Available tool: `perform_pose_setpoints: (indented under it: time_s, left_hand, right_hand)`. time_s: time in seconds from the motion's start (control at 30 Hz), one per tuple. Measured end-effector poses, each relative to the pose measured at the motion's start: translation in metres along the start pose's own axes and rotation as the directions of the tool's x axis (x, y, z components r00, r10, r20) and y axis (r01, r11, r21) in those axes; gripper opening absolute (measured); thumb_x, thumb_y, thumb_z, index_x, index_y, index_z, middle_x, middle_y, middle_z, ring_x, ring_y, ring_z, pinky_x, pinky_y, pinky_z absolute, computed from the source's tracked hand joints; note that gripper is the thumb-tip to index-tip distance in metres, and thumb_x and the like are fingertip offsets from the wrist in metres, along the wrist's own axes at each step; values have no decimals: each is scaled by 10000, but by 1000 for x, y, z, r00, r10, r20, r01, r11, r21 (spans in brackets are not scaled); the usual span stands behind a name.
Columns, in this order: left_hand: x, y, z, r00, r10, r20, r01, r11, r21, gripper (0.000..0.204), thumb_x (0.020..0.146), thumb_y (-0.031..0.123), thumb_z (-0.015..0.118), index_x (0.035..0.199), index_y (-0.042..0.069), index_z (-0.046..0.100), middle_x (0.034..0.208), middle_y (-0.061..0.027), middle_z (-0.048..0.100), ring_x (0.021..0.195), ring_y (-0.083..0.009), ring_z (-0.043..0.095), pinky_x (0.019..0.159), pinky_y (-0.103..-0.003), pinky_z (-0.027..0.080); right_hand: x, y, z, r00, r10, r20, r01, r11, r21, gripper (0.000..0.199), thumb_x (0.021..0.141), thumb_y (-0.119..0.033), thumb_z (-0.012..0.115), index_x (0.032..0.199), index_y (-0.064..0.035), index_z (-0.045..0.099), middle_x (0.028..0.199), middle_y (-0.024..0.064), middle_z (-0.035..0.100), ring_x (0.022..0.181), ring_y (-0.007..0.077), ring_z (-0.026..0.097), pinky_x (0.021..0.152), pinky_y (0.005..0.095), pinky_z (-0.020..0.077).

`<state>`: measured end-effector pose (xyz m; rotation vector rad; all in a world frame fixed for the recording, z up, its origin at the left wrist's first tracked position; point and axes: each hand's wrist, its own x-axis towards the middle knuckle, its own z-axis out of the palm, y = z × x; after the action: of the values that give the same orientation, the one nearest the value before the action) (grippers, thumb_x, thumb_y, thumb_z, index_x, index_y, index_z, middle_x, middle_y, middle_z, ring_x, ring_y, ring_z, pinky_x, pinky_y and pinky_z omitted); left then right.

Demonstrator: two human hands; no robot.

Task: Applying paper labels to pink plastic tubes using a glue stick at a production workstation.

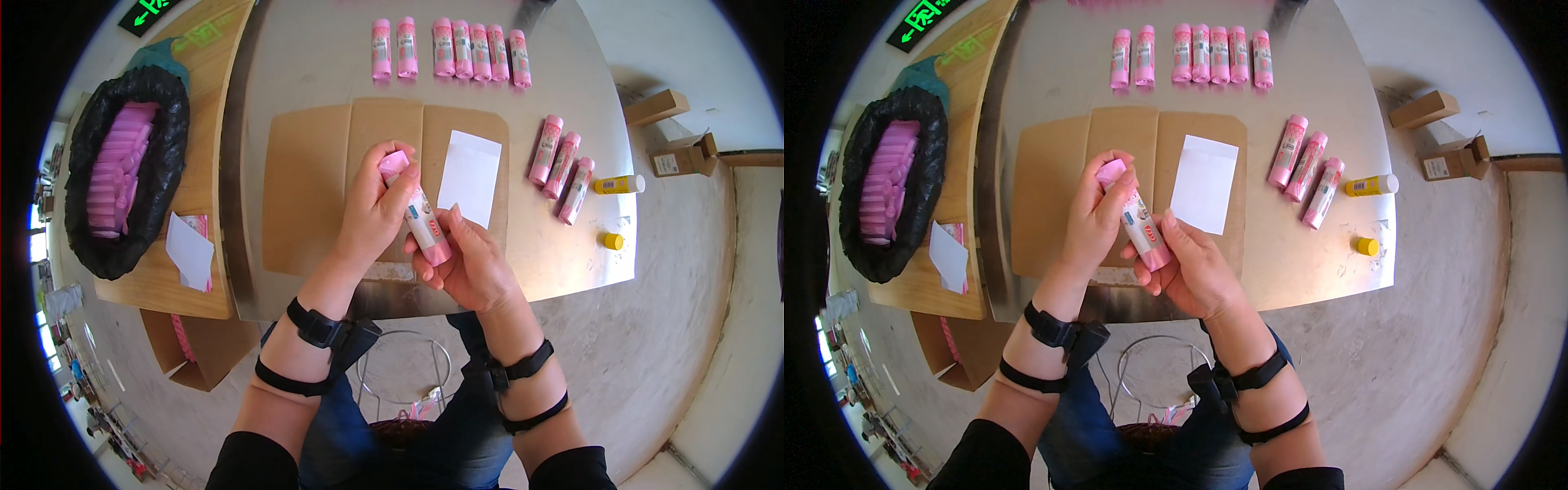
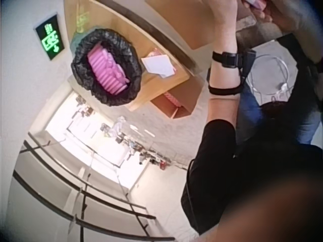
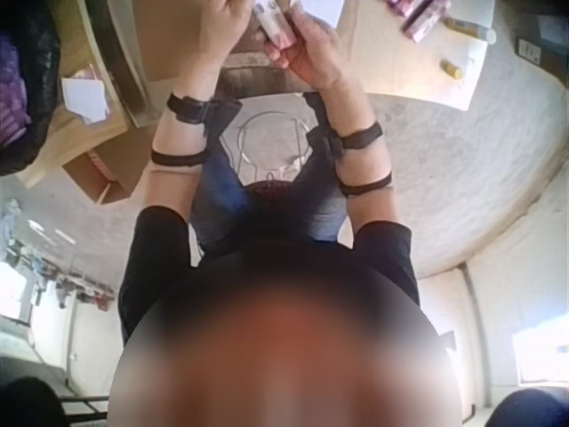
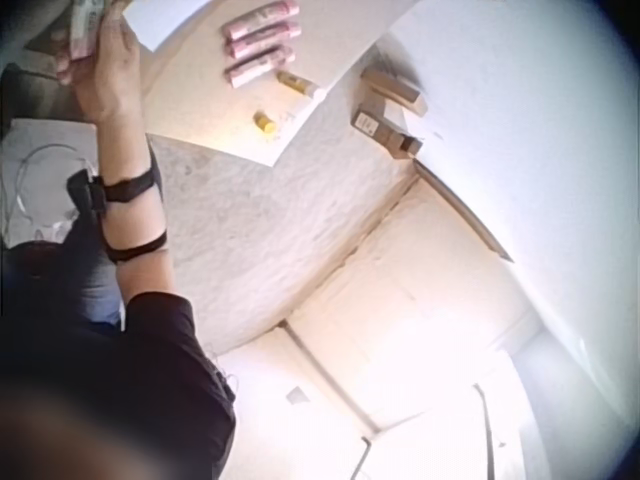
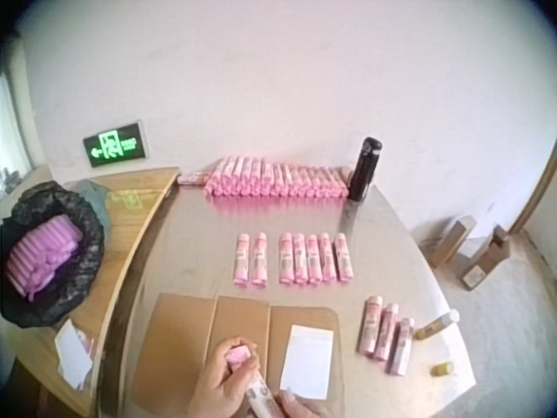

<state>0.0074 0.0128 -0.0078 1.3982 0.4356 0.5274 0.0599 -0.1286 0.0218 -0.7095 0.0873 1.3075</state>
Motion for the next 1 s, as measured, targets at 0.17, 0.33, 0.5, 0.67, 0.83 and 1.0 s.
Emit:
perform_pose_setpoints:
  time_s: [0.17,0.33,0.5,0.67,0.83,1.0]
  left_hand:
    - [0,8,5,998,-53,28,52,998,19,245,910,131,549,1118,24,477,854,-38,537,742,-86,509,646,-225,434]
    - [-2,0,3,999,-39,16,39,999,0,233,916,128,535,1122,34,482,857,-32,531,749,-86,500,655,-224,429]
    - [-4,3,8,1000,-11,20,8,992,127,217,963,193,448,1095,30,501,860,-33,538,725,-88,504,646,-223,426]
    - [1,1,1,994,-88,59,81,991,111,369,1011,300,295,1105,2,493,945,-87,575,630,-86,521,571,-208,414]
    - [8,16,-2,996,-45,-76,55,990,127,513,998,434,240,1207,22,462,1049,-101,560,535,-53,453,439,-164,315]
    - [13,18,-22,976,11,-219,18,991,132,411,1004,369,297,1181,43,475,1023,-72,574,537,-27,423,440,-162,305]
  right_hand:
    - [1,4,-14,998,-24,58,29,995,-92,274,968,-229,473,1134,-12,484,833,79,594,595,112,531,486,210,404]
    - [1,8,-10,997,-75,-4,73,978,-197,280,963,-230,483,1135,-9,483,833,72,592,611,104,539,495,216,417]
    - [-1,6,-17,993,-115,-18,94,886,-454,343,933,-259,548,1141,7,490,778,36,566,599,83,533,512,222,435]
    - [-13,0,-17,964,-266,-15,171,661,-731,359,923,-240,566,1165,14,489,710,10,536,525,72,497,485,224,422]
    - [-28,-31,-61,489,-860,-149,431,387,-815,355,939,-178,530,1233,4,451,747,22,531,586,70,481,511,209,395]
    - [-47,-73,-98,78,-971,-226,-144,213,-966,285,905,-163,552,1141,-17,487,827,100,574,710,183,549,674,314,457]
